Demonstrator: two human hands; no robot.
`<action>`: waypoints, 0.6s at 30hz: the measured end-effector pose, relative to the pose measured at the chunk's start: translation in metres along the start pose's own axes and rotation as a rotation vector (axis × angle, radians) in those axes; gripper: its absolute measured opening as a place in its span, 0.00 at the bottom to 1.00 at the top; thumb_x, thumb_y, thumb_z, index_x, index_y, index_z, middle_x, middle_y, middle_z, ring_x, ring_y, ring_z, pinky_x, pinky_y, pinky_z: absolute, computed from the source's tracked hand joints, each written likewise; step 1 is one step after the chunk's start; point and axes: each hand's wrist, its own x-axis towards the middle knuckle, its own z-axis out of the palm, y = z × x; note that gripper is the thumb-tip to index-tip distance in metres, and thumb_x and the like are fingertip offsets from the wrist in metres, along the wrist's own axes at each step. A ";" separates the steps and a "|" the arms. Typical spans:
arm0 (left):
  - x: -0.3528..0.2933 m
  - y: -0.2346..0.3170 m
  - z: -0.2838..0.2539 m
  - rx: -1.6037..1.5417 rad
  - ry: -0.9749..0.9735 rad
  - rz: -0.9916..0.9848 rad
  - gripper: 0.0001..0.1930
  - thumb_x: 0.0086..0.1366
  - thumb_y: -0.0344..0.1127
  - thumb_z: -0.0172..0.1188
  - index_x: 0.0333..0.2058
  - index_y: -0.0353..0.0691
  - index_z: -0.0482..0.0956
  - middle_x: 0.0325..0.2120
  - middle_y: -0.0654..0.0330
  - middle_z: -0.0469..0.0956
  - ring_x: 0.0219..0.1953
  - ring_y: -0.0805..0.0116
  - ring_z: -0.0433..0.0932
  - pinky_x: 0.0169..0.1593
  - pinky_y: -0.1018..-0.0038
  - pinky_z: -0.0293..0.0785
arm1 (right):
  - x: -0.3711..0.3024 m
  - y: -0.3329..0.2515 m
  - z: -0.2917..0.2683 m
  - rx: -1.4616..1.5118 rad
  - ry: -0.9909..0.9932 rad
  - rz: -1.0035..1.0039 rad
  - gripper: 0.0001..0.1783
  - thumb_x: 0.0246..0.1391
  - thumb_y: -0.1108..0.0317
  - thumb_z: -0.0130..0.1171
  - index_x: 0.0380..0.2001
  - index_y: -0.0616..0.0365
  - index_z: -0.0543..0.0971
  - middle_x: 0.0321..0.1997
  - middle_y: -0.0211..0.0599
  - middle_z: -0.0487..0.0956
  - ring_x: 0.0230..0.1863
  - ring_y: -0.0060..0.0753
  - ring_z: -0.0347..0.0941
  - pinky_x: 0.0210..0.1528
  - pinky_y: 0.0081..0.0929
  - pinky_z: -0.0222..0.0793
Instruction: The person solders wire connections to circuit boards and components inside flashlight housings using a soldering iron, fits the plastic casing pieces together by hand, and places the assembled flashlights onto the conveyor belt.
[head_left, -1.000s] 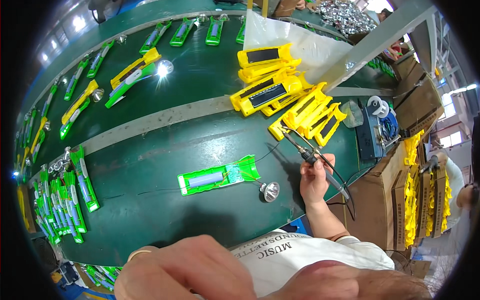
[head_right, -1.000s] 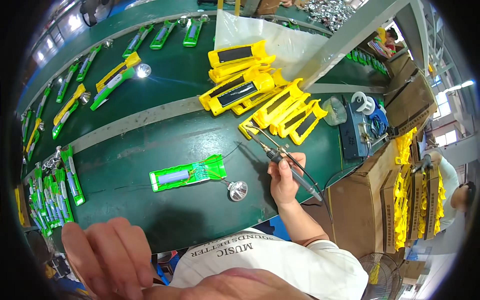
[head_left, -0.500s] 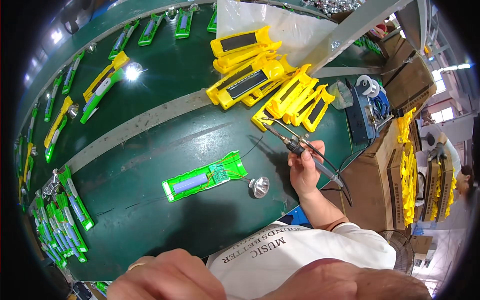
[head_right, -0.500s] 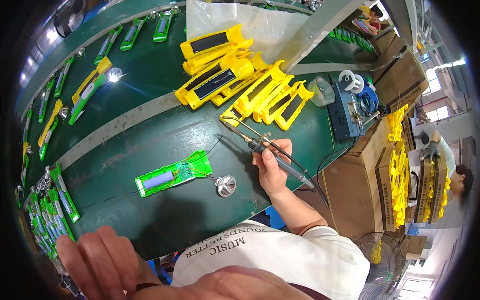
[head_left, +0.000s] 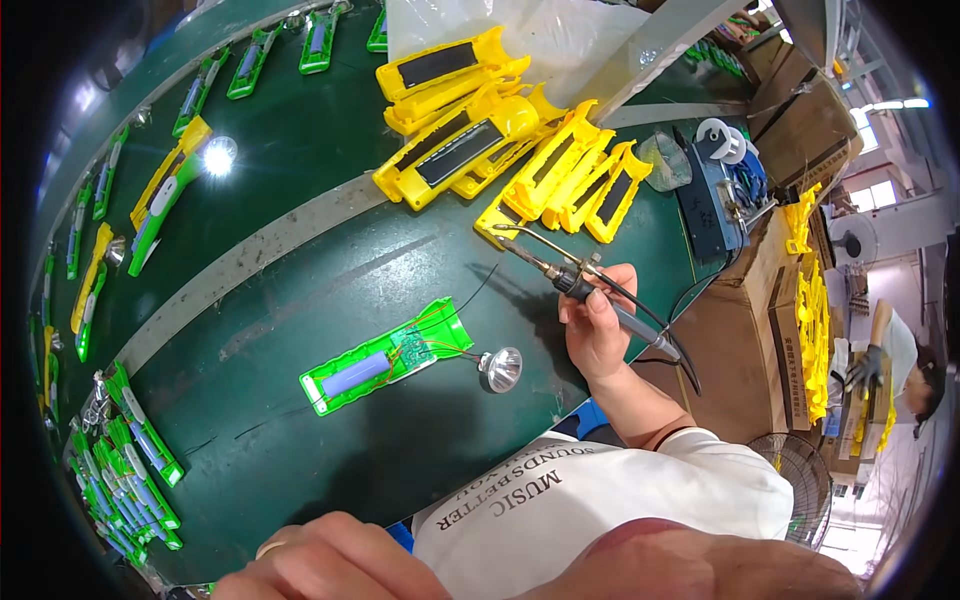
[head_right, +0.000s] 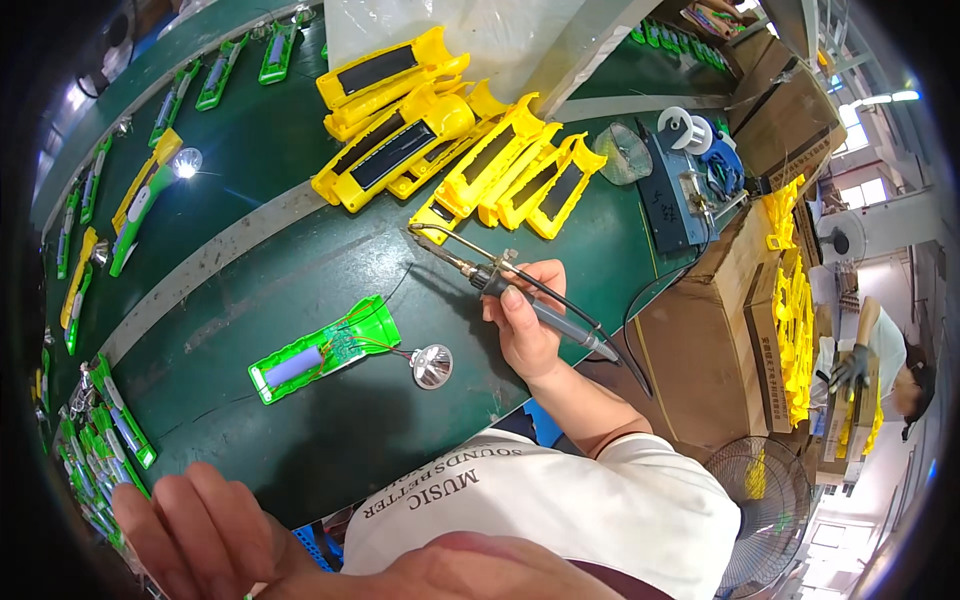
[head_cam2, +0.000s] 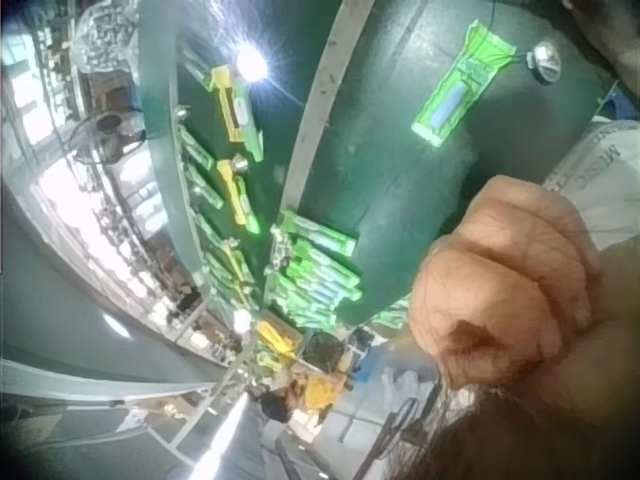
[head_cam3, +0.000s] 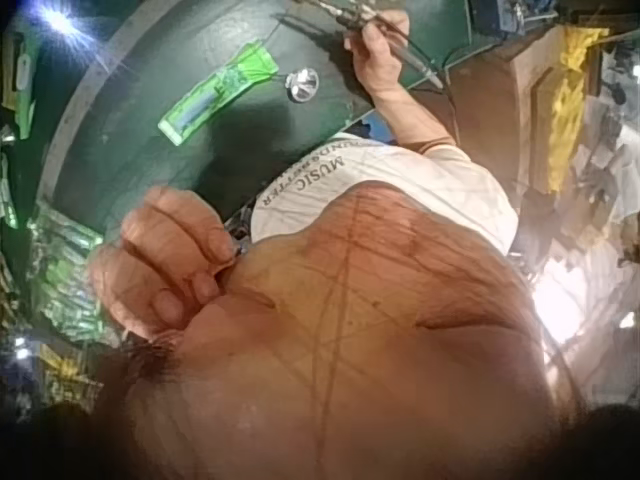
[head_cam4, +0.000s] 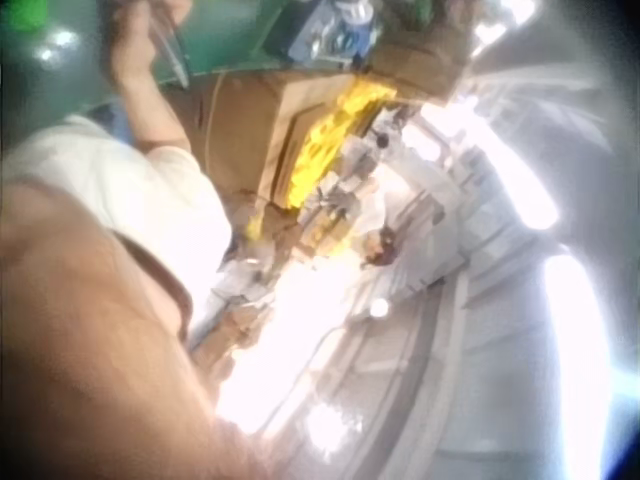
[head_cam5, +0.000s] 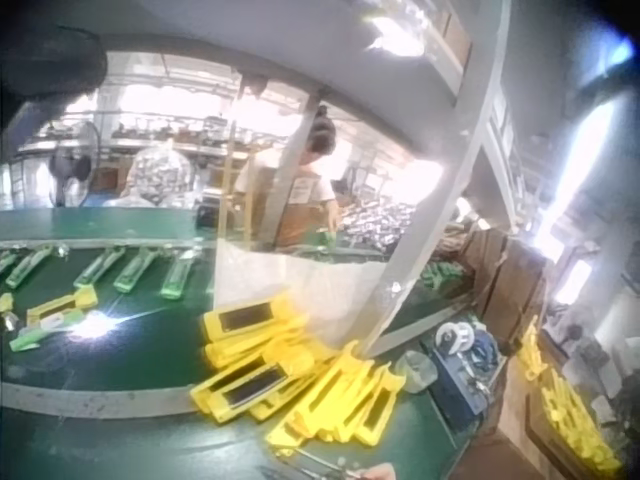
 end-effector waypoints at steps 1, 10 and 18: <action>-0.001 -0.003 0.004 -0.031 0.093 0.027 0.11 0.56 0.37 0.54 0.17 0.44 0.66 0.13 0.58 0.68 0.16 0.66 0.68 0.22 0.70 0.70 | -0.001 0.000 0.000 0.010 -0.001 0.006 0.14 0.50 0.65 0.56 0.35 0.55 0.62 0.28 0.36 0.69 0.20 0.21 0.65 0.18 0.13 0.54; 0.005 0.003 -0.002 0.137 -0.050 -0.084 0.13 0.59 0.37 0.51 0.17 0.43 0.64 0.14 0.60 0.68 0.18 0.68 0.68 0.24 0.71 0.69 | 0.000 0.000 -0.003 0.026 -0.038 0.003 0.14 0.51 0.66 0.55 0.34 0.55 0.61 0.30 0.36 0.69 0.22 0.22 0.65 0.19 0.14 0.56; -0.001 0.002 0.004 0.141 0.020 -0.104 0.11 0.59 0.37 0.51 0.19 0.43 0.64 0.14 0.59 0.67 0.19 0.67 0.68 0.25 0.71 0.69 | 0.000 0.000 -0.002 0.053 -0.037 0.006 0.13 0.51 0.68 0.54 0.34 0.56 0.61 0.30 0.37 0.68 0.23 0.22 0.65 0.22 0.16 0.61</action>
